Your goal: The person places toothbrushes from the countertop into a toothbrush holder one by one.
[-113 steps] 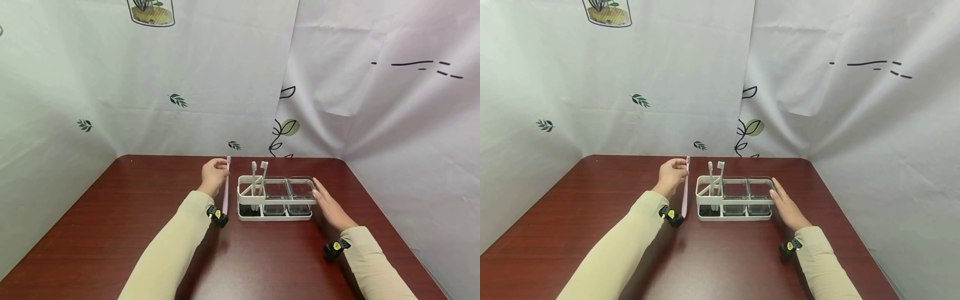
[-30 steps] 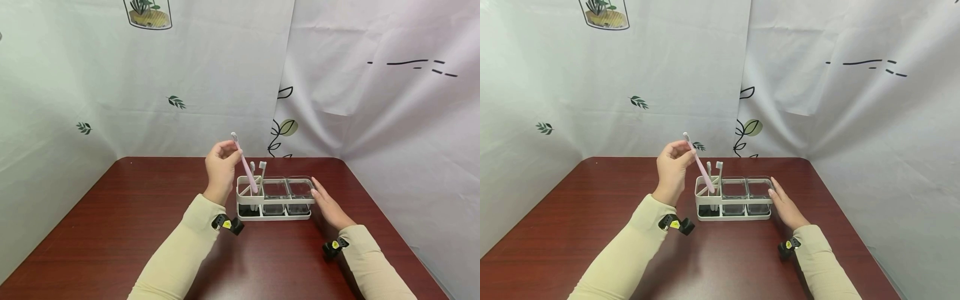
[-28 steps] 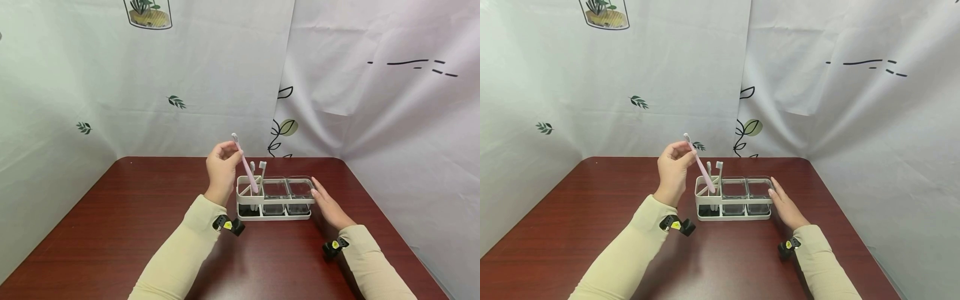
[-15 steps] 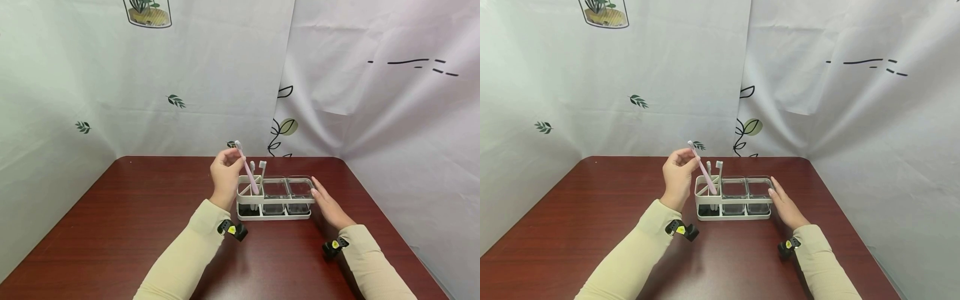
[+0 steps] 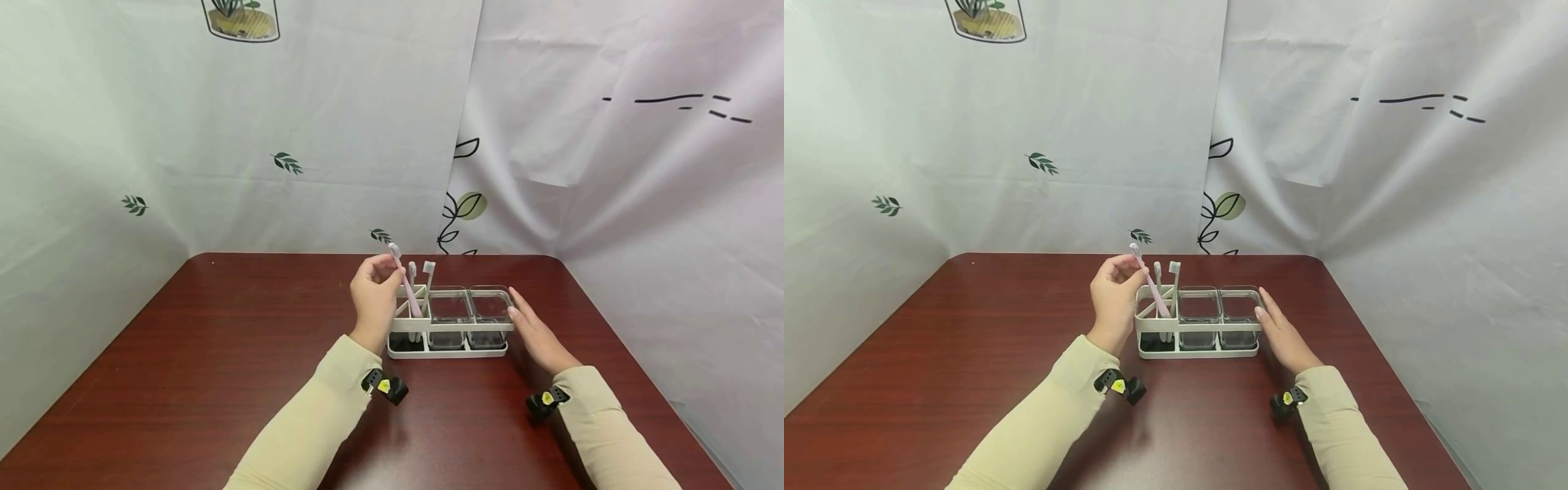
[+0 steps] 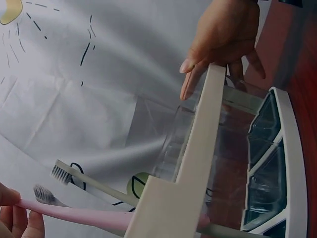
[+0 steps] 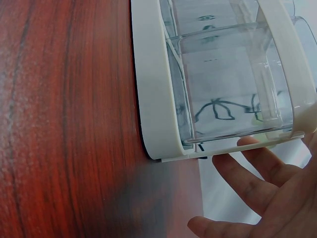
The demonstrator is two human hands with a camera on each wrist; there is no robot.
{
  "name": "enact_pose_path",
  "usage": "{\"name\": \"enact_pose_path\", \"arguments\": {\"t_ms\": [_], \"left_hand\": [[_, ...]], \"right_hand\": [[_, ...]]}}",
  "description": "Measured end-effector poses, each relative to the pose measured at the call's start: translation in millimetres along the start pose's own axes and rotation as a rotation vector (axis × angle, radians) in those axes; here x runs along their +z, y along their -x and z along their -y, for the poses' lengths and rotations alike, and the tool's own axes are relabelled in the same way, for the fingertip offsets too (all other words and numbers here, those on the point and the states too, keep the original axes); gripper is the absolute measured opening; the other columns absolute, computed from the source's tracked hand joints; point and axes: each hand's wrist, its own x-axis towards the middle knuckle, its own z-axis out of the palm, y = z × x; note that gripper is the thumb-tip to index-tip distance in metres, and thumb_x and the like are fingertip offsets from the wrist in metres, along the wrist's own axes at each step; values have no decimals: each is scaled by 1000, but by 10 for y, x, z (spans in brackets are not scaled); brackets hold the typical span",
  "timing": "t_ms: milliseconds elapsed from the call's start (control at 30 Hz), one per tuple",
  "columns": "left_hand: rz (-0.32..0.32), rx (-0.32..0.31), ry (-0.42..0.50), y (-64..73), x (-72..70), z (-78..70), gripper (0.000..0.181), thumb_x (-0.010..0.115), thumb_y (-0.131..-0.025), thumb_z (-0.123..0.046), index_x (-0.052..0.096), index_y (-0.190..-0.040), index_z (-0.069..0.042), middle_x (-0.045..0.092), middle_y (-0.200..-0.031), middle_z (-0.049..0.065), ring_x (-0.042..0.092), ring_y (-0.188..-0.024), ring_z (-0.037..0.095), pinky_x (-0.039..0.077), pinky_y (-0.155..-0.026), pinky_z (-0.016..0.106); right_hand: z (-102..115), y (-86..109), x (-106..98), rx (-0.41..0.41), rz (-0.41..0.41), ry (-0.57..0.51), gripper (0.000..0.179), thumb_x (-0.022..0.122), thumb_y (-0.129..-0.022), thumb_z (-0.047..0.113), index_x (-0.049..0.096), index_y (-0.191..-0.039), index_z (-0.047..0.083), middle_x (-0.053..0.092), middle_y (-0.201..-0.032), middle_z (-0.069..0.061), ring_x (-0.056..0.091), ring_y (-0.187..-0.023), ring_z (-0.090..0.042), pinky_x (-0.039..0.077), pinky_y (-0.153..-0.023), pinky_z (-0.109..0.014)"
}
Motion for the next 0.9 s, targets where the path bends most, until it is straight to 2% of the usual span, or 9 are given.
{"name": "enact_pose_path", "arguments": {"t_ms": [200,333,500,700,800,900], "left_hand": [[21,10,-33,61,14,16,16,68,-81,7,66,-97,3,66,-89,15,59,-74,10,50,-67,19],[41,3,-54,99,25,56,16,67,-82,6,65,-97,2,66,-91,15,62,-78,11,52,-67,20],[25,4,-52,130,32,116,16,67,-81,9,65,-97,3,66,-88,13,62,-81,12,50,-66,18],[2,23,-60,157,37,156,16,67,-78,10,65,-93,5,64,-81,5,61,-80,13,49,-68,19],[2,25,-76,179,30,157,16,67,-78,10,66,-93,4,65,-81,7,61,-81,15,49,-69,20],[8,10,-97,192,21,168,16,67,-79,9,66,-94,3,65,-85,12,61,-82,16,49,-68,20]], "right_hand": [[7,-4,1,6,-1,8,63,27,-105,46,4,-156,17,10,-159,-22,22,-139,-49,17,-107,-69],[10,-5,-1,13,-5,14,62,27,-105,44,4,-156,17,8,-159,-21,18,-140,-49,16,-107,-70],[8,-5,2,12,-6,12,63,27,-105,45,4,-156,17,13,-158,-23,19,-140,-48,16,-107,-69],[8,0,7,11,-4,5,64,27,-104,47,4,-156,18,22,-154,-26,23,-139,-48,17,-107,-68],[17,4,5,11,-1,1,64,27,-104,47,4,-156,18,25,-153,-27,24,-139,-48,17,-107,-68],[28,7,-3,10,-2,8,63,28,-105,45,4,-156,18,19,-156,-25,22,-140,-48,17,-107,-68]]}}
